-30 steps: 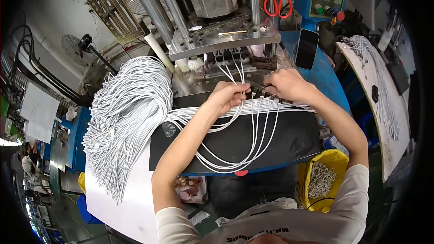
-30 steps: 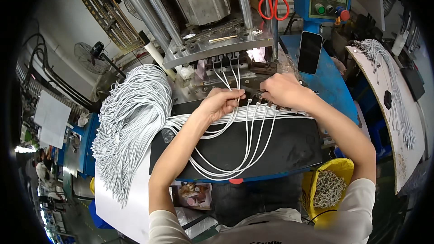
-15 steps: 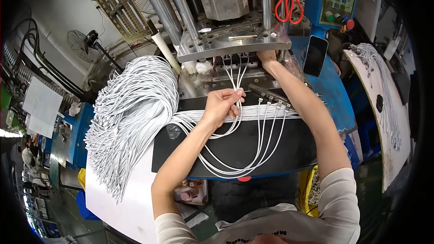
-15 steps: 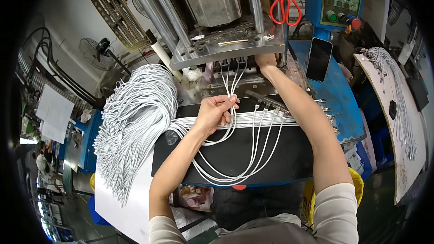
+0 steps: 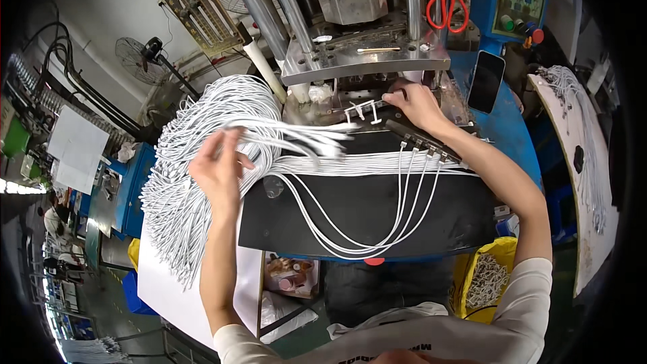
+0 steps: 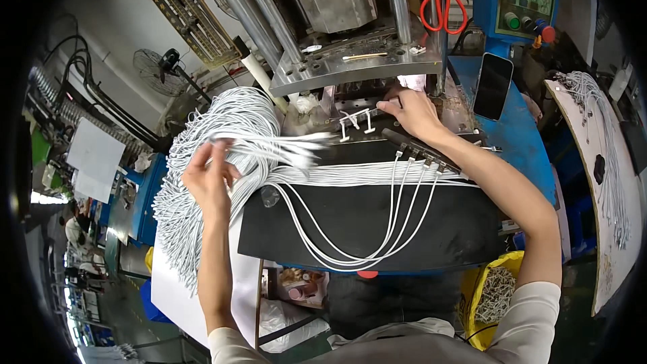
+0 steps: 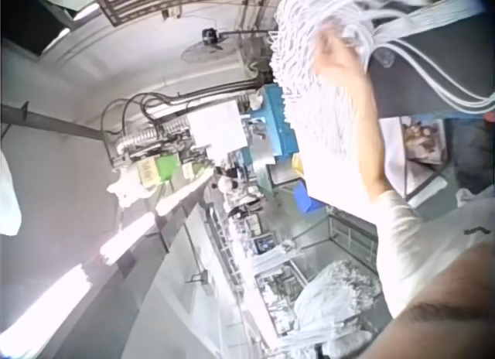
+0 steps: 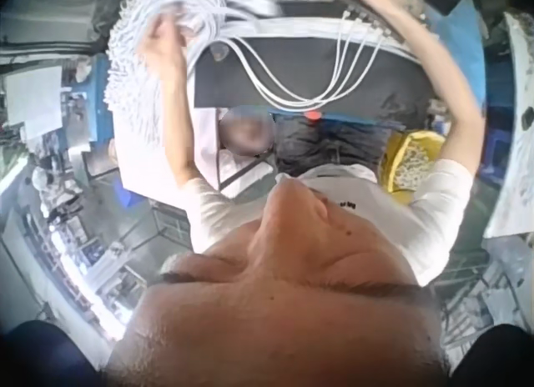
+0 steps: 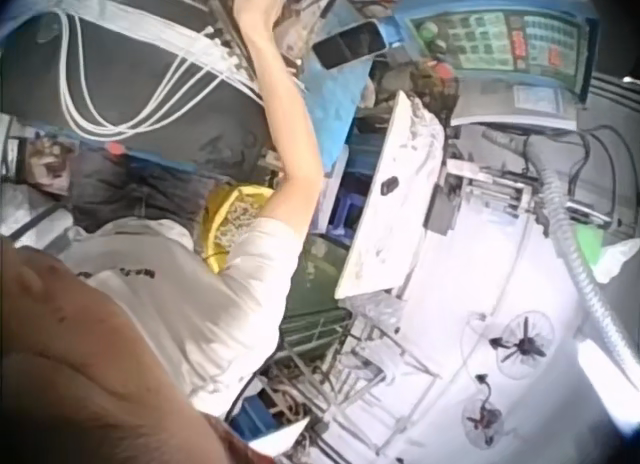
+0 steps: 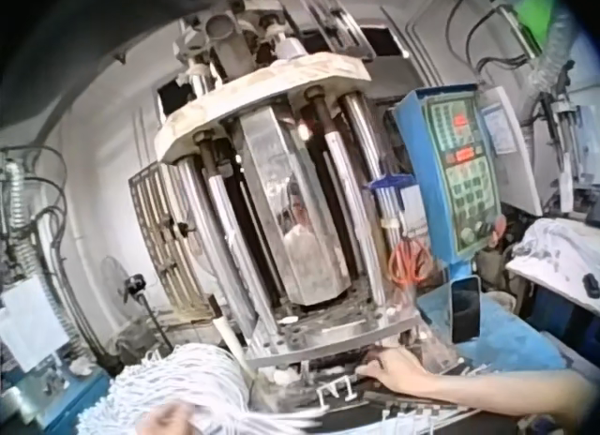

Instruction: The person inserts cable ends into a metal fixture, loads them into a molding machine to press them, and gathers and arranges bundles of cables on the workstation.

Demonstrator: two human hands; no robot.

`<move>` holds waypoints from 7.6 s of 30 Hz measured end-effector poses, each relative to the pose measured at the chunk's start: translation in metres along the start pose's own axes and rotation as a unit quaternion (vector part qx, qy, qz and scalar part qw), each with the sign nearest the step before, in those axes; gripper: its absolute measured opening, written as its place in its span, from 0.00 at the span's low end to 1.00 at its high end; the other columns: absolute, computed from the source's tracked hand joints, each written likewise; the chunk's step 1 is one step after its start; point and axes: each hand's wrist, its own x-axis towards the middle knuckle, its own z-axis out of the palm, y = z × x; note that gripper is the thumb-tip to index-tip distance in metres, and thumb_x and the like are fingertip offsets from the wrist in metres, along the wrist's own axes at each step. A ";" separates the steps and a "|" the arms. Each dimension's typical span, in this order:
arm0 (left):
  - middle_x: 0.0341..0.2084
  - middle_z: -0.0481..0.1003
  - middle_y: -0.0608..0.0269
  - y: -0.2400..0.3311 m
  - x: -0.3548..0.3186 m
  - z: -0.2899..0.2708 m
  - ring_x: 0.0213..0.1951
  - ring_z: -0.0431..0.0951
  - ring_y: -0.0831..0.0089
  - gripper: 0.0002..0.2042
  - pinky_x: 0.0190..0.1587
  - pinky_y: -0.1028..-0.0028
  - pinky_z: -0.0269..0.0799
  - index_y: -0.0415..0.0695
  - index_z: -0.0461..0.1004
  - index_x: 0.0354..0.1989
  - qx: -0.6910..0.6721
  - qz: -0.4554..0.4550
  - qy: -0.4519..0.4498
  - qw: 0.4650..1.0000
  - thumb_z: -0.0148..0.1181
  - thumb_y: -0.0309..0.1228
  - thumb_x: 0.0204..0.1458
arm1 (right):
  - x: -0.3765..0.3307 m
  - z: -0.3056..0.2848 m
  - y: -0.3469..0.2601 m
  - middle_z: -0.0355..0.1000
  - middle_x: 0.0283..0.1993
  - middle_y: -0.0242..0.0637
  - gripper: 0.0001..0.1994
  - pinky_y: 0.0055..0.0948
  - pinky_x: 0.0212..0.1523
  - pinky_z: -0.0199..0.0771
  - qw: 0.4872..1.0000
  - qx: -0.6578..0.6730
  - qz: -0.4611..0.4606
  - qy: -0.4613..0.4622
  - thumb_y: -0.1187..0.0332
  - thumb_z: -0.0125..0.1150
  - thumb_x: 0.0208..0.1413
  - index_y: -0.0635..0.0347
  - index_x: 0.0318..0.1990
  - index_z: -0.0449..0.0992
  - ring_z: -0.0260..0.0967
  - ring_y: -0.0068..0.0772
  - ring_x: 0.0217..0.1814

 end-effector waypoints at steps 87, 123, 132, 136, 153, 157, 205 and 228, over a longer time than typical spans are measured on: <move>0.28 0.83 0.57 -0.107 -0.230 -0.067 0.24 0.83 0.68 0.34 0.27 0.73 0.75 0.38 0.81 0.36 -0.048 -0.574 -0.252 0.778 0.43 0.61 0.69 | -0.236 -0.106 -0.075 0.47 0.78 0.62 0.54 0.71 0.76 0.40 0.914 -0.243 -0.147 -0.290 0.63 0.80 0.34 0.58 0.74 0.59 0.41 0.69 0.82; 0.42 0.81 0.55 -0.086 0.009 0.013 0.49 0.80 0.55 0.16 0.70 0.52 0.65 0.39 0.78 0.51 0.455 0.351 -0.382 0.723 0.61 0.21 0.53 | -0.006 0.072 -0.070 0.76 0.25 0.54 0.11 0.48 0.34 0.76 0.988 -0.107 -0.106 -0.043 0.65 0.63 0.60 0.65 0.37 0.83 0.76 0.57 0.26; 0.34 0.79 0.59 -0.111 -0.005 0.008 0.40 0.80 0.61 0.06 0.64 0.55 0.71 0.40 0.79 0.39 0.392 0.439 -0.276 0.760 0.65 0.25 0.55 | -0.024 -0.158 -0.087 0.80 0.31 0.35 0.13 0.26 0.30 0.75 0.801 0.120 -0.009 -0.586 0.61 0.70 0.62 0.63 0.44 0.82 0.78 0.24 0.29; 0.35 0.80 0.57 -0.121 -0.002 0.011 0.44 0.80 0.59 0.05 0.63 0.57 0.71 0.40 0.79 0.37 0.317 0.421 -0.229 0.819 0.67 0.24 0.53 | -0.044 -0.095 -0.089 0.73 0.59 0.50 0.33 0.40 0.57 0.75 0.900 -0.049 -0.192 -0.389 0.60 0.78 0.52 0.64 0.62 0.71 0.75 0.43 0.60; 0.38 0.81 0.57 -0.124 0.001 0.006 0.48 0.81 0.59 0.06 0.65 0.55 0.69 0.38 0.76 0.37 0.232 0.396 -0.249 0.853 0.66 0.21 0.54 | -0.013 -0.155 -0.072 0.78 0.52 0.51 0.36 0.44 0.60 0.74 0.795 -0.272 -0.068 -0.539 0.69 0.73 0.42 0.64 0.63 0.70 0.75 0.55 0.58; 0.36 0.80 0.57 -0.133 0.004 0.011 0.46 0.81 0.59 0.06 0.65 0.54 0.69 0.37 0.73 0.38 0.205 0.389 -0.249 0.863 0.64 0.20 0.55 | -0.032 -0.057 -0.100 0.65 0.70 0.50 0.35 0.44 0.69 0.68 0.887 -0.085 -0.199 -0.408 0.62 0.72 0.55 0.68 0.67 0.65 0.65 0.54 0.70; 0.30 0.82 0.57 -0.094 -0.020 0.029 0.39 0.84 0.59 0.10 0.58 0.57 0.76 0.38 0.75 0.33 0.247 0.416 -0.174 0.858 0.69 0.18 0.43 | -0.146 -0.152 -0.003 0.71 0.27 0.34 0.07 0.41 0.30 0.72 0.877 -0.447 -0.143 -0.103 0.71 0.66 0.44 0.56 0.31 0.74 0.76 0.39 0.35; 0.30 0.79 0.63 -0.012 -0.137 0.093 0.28 0.78 0.78 0.08 0.31 0.76 0.75 0.39 0.75 0.44 -0.313 -0.416 -0.440 0.732 0.61 0.32 0.67 | -0.136 -0.073 -0.109 0.71 0.64 0.61 0.43 0.40 0.63 0.74 0.959 0.089 -0.146 -0.225 0.57 0.72 0.58 0.67 0.75 0.56 0.75 0.52 0.62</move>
